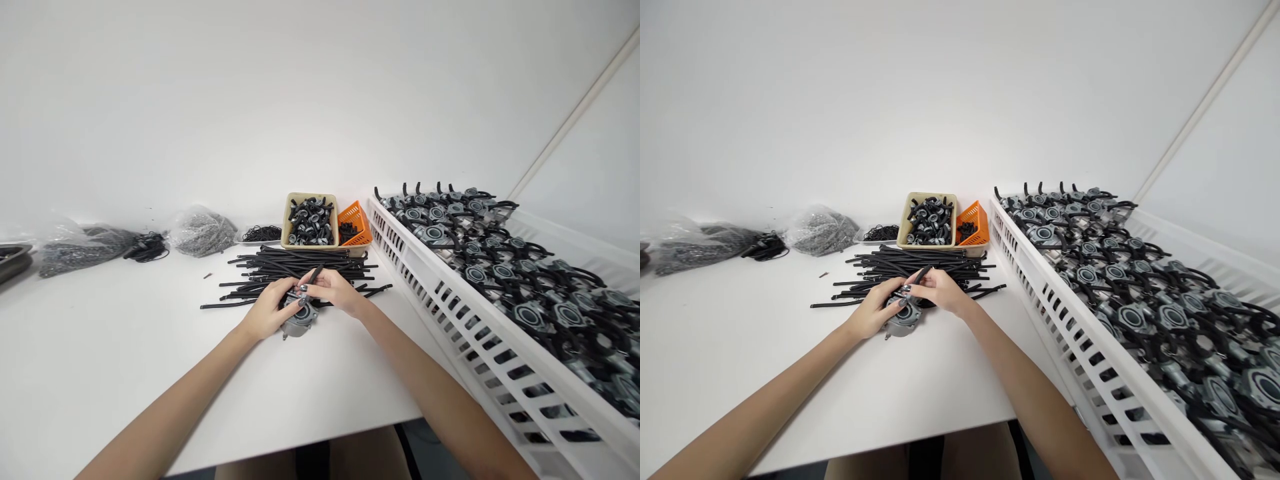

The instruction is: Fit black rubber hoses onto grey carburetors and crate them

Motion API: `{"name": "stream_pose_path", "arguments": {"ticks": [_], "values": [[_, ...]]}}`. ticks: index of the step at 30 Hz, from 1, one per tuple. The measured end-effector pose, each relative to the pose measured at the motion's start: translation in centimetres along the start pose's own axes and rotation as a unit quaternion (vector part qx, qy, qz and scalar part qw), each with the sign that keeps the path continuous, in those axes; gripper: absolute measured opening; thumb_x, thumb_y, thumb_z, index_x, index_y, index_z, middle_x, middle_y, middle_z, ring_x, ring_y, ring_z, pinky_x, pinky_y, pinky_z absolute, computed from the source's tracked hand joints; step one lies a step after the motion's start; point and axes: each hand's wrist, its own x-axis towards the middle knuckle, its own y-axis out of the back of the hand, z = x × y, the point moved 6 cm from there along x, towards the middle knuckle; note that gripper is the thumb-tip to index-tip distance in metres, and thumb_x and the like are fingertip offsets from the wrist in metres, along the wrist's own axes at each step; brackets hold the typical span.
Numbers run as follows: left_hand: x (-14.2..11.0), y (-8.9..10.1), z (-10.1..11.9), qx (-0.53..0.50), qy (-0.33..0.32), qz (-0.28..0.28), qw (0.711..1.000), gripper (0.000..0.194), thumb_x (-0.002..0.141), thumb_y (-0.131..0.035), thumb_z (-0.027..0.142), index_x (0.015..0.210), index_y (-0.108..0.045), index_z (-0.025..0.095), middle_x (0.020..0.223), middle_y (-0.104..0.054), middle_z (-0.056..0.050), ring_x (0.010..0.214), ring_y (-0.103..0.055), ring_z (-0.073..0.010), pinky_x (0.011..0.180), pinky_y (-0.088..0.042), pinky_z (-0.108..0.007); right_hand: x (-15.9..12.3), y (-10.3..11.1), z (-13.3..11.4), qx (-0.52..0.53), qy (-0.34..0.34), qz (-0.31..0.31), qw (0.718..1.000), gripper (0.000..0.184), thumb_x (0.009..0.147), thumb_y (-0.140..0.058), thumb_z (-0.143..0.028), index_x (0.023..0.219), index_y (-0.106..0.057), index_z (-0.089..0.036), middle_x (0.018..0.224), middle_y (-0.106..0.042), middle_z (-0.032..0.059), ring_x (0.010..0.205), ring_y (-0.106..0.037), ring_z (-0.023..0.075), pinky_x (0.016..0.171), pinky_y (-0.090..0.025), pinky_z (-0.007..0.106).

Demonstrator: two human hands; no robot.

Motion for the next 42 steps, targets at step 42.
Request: {"name": "stream_pose_path", "arguments": {"ticks": [42], "values": [[0.09,-0.03,-0.08,-0.003,0.012,-0.004,1.000,0.047,0.091,-0.042,0.057,0.104,-0.061,0.016,0.095,-0.068,-0.008,0.085,-0.061,-0.0235,0.079,-0.047,-0.034,0.07,-0.04,0.11,0.000,-0.004,0.013,1.000,0.024,0.072,-0.076,-0.033,0.088,-0.067,-0.017,0.082,-0.069,0.0026,0.085,-0.065,0.0182,0.087,-0.050,0.034]]}}
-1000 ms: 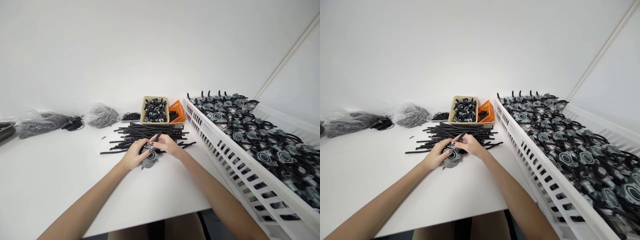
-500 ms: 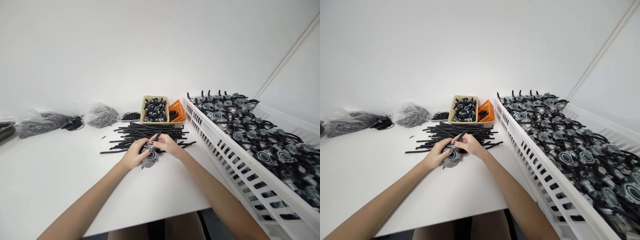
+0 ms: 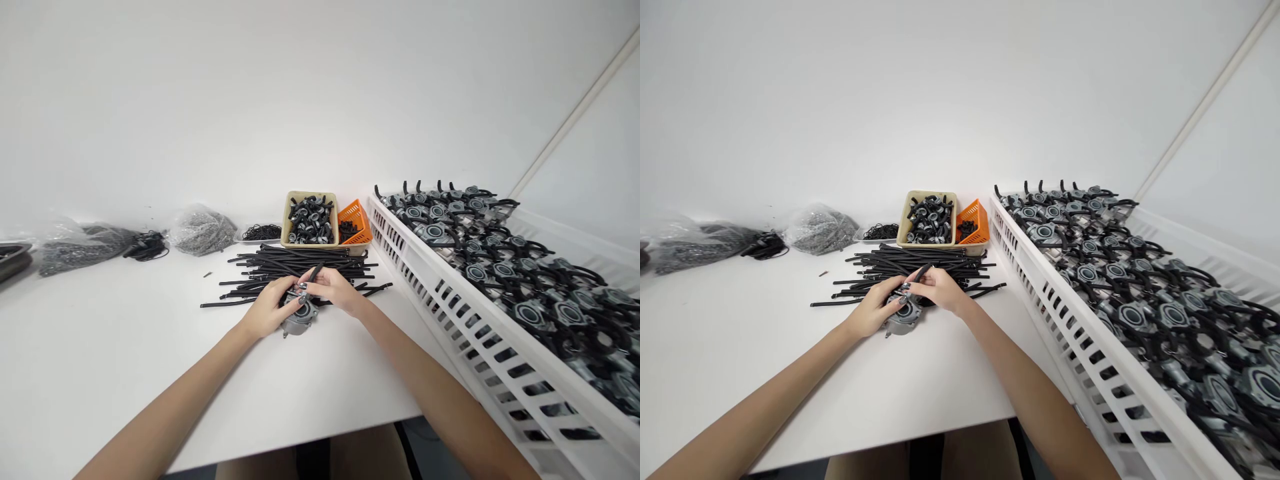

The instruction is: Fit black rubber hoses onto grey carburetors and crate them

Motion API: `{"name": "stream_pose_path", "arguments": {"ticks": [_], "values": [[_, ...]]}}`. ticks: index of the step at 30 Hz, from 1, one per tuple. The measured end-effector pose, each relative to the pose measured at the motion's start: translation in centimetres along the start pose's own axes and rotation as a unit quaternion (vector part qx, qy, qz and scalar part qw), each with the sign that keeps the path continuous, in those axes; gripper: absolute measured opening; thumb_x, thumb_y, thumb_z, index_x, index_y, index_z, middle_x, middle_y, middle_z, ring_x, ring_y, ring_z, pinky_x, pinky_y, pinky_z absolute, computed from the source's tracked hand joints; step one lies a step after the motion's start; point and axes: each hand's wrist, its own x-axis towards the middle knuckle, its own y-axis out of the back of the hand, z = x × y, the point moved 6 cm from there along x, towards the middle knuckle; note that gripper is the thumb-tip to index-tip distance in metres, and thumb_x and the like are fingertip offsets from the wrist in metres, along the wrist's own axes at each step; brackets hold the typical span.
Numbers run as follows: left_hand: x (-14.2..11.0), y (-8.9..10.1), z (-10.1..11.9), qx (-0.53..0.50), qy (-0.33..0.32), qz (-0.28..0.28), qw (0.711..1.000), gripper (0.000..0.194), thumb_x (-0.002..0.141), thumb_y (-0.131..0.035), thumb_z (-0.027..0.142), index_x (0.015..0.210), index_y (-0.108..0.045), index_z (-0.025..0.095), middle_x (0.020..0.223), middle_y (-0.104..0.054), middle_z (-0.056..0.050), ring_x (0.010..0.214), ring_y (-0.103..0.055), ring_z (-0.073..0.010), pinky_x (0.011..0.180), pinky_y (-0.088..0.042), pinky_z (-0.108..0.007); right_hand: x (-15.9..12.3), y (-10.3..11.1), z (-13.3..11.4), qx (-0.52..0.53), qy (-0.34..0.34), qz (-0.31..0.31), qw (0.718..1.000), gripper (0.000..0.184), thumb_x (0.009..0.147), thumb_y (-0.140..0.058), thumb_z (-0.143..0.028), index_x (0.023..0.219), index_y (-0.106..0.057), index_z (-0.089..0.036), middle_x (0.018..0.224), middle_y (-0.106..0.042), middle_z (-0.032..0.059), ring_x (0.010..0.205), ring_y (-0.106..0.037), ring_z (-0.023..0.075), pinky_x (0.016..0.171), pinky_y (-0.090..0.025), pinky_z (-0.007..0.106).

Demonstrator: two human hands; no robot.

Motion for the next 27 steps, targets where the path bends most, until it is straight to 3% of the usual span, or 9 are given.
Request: {"name": "stream_pose_path", "arguments": {"ticks": [27], "values": [[0.02,-0.04,-0.06,-0.005,-0.007,0.006,1.000,0.045,0.091,-0.044,0.055,0.101,-0.060,0.014,0.092,-0.066,-0.007,0.083,-0.060,-0.0222,0.076,-0.044,-0.032,0.10,-0.01,0.28,0.012,-0.002,0.002,1.000,0.024,0.072,-0.075,-0.031,0.088,-0.066,-0.016,0.083,-0.068,0.0025,0.085,-0.064,0.0171,0.086,-0.049,0.032]]}}
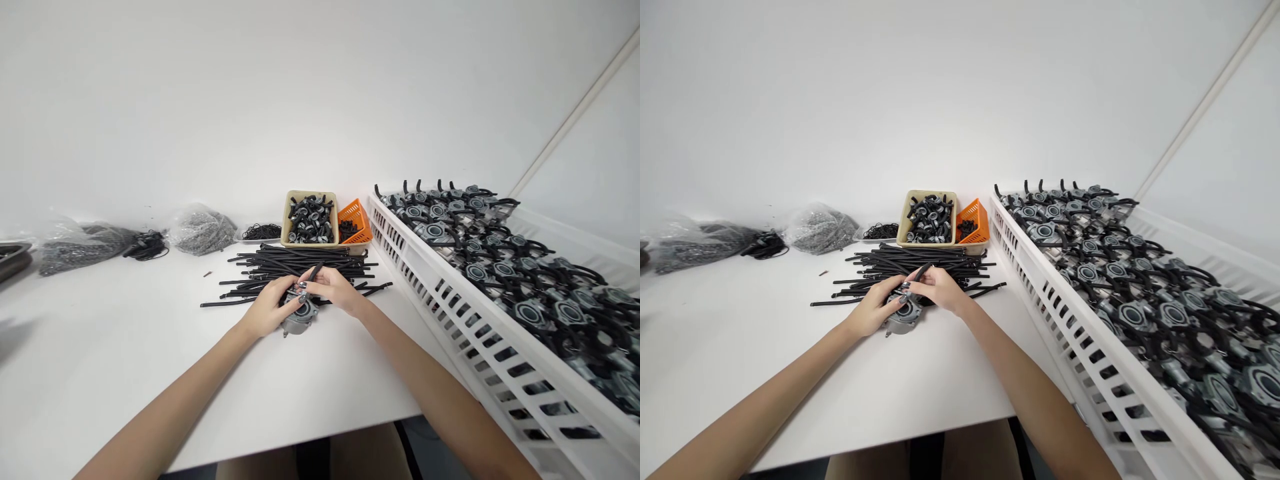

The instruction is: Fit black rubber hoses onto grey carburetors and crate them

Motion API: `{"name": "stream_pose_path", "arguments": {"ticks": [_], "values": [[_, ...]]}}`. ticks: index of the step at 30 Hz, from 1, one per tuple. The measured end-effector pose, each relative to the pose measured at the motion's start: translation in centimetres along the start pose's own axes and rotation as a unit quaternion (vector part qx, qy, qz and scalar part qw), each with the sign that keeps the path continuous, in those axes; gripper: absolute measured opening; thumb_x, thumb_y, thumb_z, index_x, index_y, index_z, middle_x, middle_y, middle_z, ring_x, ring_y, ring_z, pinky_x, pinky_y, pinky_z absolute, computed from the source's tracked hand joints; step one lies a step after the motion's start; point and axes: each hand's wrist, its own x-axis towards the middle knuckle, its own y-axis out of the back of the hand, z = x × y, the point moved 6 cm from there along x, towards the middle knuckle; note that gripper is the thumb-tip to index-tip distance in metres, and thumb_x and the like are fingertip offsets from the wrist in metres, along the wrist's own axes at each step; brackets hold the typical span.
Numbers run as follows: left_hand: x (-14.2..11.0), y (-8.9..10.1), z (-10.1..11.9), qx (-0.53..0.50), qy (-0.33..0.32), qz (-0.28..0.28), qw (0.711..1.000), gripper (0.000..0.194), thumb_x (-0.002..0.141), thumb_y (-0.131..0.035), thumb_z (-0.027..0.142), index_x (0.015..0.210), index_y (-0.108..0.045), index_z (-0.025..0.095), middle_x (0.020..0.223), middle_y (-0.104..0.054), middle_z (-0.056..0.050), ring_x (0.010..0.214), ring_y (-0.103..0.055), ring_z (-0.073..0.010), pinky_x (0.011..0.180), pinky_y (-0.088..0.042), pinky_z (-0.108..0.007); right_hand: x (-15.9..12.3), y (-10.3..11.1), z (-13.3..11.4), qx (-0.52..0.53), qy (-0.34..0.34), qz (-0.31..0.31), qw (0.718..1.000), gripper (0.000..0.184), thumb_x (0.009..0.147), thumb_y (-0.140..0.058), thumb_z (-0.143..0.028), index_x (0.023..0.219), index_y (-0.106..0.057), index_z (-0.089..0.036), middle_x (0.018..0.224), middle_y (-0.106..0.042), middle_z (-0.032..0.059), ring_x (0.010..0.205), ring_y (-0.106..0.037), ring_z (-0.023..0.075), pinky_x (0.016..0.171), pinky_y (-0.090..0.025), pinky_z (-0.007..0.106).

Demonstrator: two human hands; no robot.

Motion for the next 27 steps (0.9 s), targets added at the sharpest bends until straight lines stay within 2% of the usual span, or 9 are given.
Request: {"name": "stream_pose_path", "arguments": {"ticks": [11,17,23,27], "values": [[0.01,-0.05,0.03,-0.002,-0.006,-0.001,1.000,0.042,0.092,-0.044,0.053,0.100,-0.059,0.015,0.092,-0.065,-0.007,0.083,-0.060,-0.0220,0.075,-0.044,-0.032,0.04,0.14,-0.06,-0.010,0.008,-0.004,1.000,0.022,0.073,-0.074,-0.030,0.089,-0.066,-0.016,0.086,-0.068,0.0034,0.085,-0.064,0.0166,0.086,-0.048,0.032],[-0.09,-0.12,-0.07,0.006,-0.005,-0.007,1.000,0.037,0.091,-0.045,0.050,0.095,-0.057,0.016,0.088,-0.063,-0.005,0.080,-0.057,-0.0211,0.076,-0.043,-0.032,-0.14,0.10,-0.07,0.048,0.025,-0.088,0.995,0.029,0.075,-0.074,-0.036,0.097,-0.070,-0.017,0.096,-0.071,0.0061,0.093,-0.066,0.0181,0.090,-0.048,0.033],[-0.09,-0.01,0.01,0.004,-0.015,-0.006,1.000,0.034,0.091,-0.046,0.047,0.099,-0.056,0.016,0.091,-0.063,-0.006,0.083,-0.057,-0.0217,0.077,-0.042,-0.032,0.17,0.41,0.26,0.038,0.017,-0.034,0.999,0.036,0.065,-0.082,-0.039,0.090,-0.074,-0.016,0.084,-0.074,0.0056,0.086,-0.070,0.0196,0.089,-0.052,0.037],[-0.10,0.17,-0.25,0.010,-0.012,0.008,1.000,0.034,0.091,-0.045,0.046,0.100,-0.057,0.015,0.093,-0.064,-0.007,0.084,-0.059,-0.0224,0.077,-0.044,-0.033,0.48,0.11,0.51,0.035,0.046,-0.006,0.998,0.037,0.064,-0.082,-0.043,0.088,-0.074,-0.015,0.084,-0.075,0.0070,0.082,-0.071,0.0215,0.087,-0.055,0.039]]}}
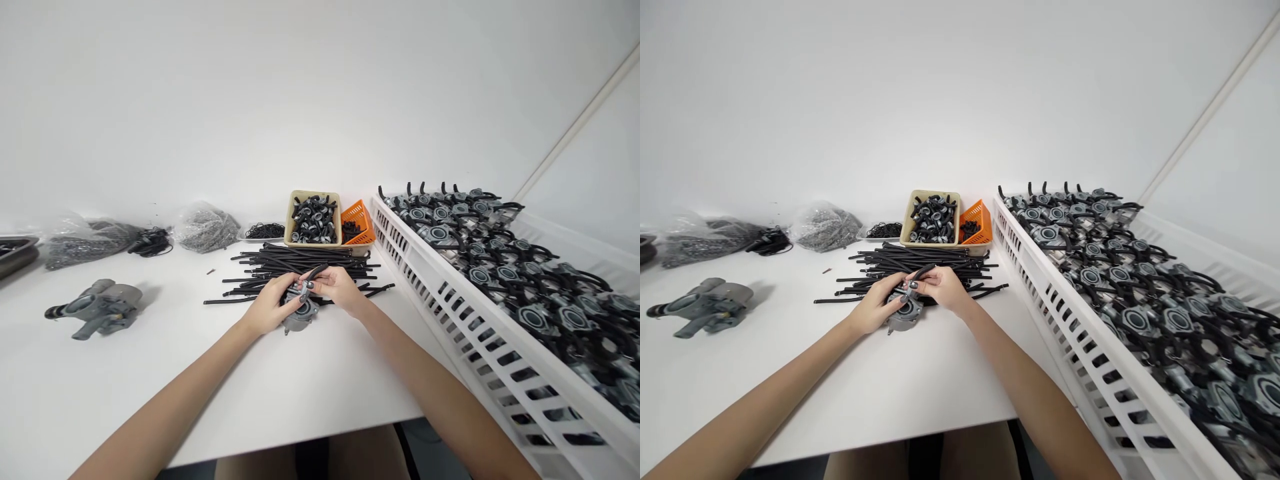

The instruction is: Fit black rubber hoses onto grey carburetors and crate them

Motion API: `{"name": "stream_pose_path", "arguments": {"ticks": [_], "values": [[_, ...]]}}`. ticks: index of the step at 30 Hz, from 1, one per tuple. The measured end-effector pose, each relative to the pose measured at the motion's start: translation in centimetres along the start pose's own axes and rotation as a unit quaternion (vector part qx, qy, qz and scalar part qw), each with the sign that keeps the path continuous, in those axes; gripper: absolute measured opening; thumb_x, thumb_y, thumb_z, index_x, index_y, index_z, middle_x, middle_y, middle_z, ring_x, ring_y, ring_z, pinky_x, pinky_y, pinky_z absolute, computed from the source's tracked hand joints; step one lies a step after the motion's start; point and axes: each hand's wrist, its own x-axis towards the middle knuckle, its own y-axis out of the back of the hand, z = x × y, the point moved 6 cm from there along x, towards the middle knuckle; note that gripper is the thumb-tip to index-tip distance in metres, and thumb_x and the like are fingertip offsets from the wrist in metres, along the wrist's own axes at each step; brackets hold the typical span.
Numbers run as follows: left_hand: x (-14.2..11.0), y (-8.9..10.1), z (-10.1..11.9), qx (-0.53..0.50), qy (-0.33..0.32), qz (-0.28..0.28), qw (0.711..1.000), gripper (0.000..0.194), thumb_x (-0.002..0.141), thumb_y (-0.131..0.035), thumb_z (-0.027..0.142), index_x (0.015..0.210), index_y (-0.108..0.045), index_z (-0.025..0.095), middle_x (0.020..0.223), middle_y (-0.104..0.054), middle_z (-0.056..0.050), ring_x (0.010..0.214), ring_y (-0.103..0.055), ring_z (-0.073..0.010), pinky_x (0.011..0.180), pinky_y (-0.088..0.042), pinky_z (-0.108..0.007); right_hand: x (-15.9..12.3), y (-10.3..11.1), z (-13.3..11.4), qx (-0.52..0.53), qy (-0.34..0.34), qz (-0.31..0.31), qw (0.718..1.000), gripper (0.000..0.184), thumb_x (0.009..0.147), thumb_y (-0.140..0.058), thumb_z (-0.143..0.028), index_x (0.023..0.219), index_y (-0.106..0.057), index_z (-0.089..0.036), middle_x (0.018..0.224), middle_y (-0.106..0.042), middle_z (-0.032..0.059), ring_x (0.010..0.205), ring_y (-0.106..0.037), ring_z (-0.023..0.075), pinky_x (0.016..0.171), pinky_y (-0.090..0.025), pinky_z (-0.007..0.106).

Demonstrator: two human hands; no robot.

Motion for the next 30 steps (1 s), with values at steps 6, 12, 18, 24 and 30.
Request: {"name": "stream_pose_path", "arguments": {"ticks": [6,12,18,24,30], "values": [[-0.1,0.3,-0.5,0.019,0.006,0.030,0.999,0.034,0.090,-0.048,0.042,0.110,-0.056,0.016,0.108,-0.065,-0.010,0.097,-0.060,-0.0257,0.087,-0.044,-0.037,-0.6,-0.2,-1.3,-0.199,0.141,0.085,0.966,0.021,0.084,-0.062,-0.029,0.097,-0.072,-0.015,0.105,-0.072,0.0127,0.095,-0.071,0.0226,0.089,-0.056,0.037],[-0.1,0.5,-0.4,0.033,-0.002,0.037,0.999,0.033,0.087,-0.052,0.038,0.112,-0.053,0.017,0.107,-0.061,-0.010,0.099,-0.057,-0.0253,0.088,-0.044,-0.037,-2.0,-1.6,-3.3,-0.388,0.292,0.098,0.868,0.023,0.093,-0.049,-0.018,0.104,-0.069,-0.016,0.121,-0.066,0.0132,0.115,-0.062,0.0201,0.102,-0.048,0.033],[-0.2,0.5,-0.5,0.049,0.000,0.043,0.998,0.032,0.085,-0.052,0.034,0.112,-0.052,0.017,0.107,-0.060,-0.010,0.099,-0.056,-0.0254,0.090,-0.044,-0.038,-2.5,-2.8,-3.5,-0.517,0.274,0.108,0.803,0.039,0.097,-0.038,-0.018,0.132,-0.056,-0.011,0.137,-0.054,0.0173,0.127,-0.053,0.0216,0.106,-0.046,0.035],[-0.3,0.6,-0.7,0.060,-0.002,0.053,0.997,0.032,0.084,-0.051,0.034,0.111,-0.053,0.017,0.103,-0.059,-0.009,0.095,-0.056,-0.0252,0.088,-0.046,-0.038,-2.6,-3.9,-3.6,-0.621,0.238,0.110,0.738,0.045,0.099,-0.033,-0.020,0.139,-0.048,-0.006,0.144,-0.048,0.0193,0.125,-0.054,0.0251,0.099,-0.048,0.038],[-0.3,0.6,-0.7,0.064,-0.007,0.054,0.997,0.031,0.084,-0.051,0.033,0.110,-0.051,0.017,0.100,-0.057,-0.008,0.093,-0.055,-0.0241,0.086,-0.046,-0.036,-2.8,-4.5,-3.9,-0.652,0.212,0.124,0.717,0.046,0.099,-0.033,-0.020,0.139,-0.047,-0.004,0.146,-0.046,0.0188,0.117,-0.059,0.0261,0.092,-0.048,0.038]]}}
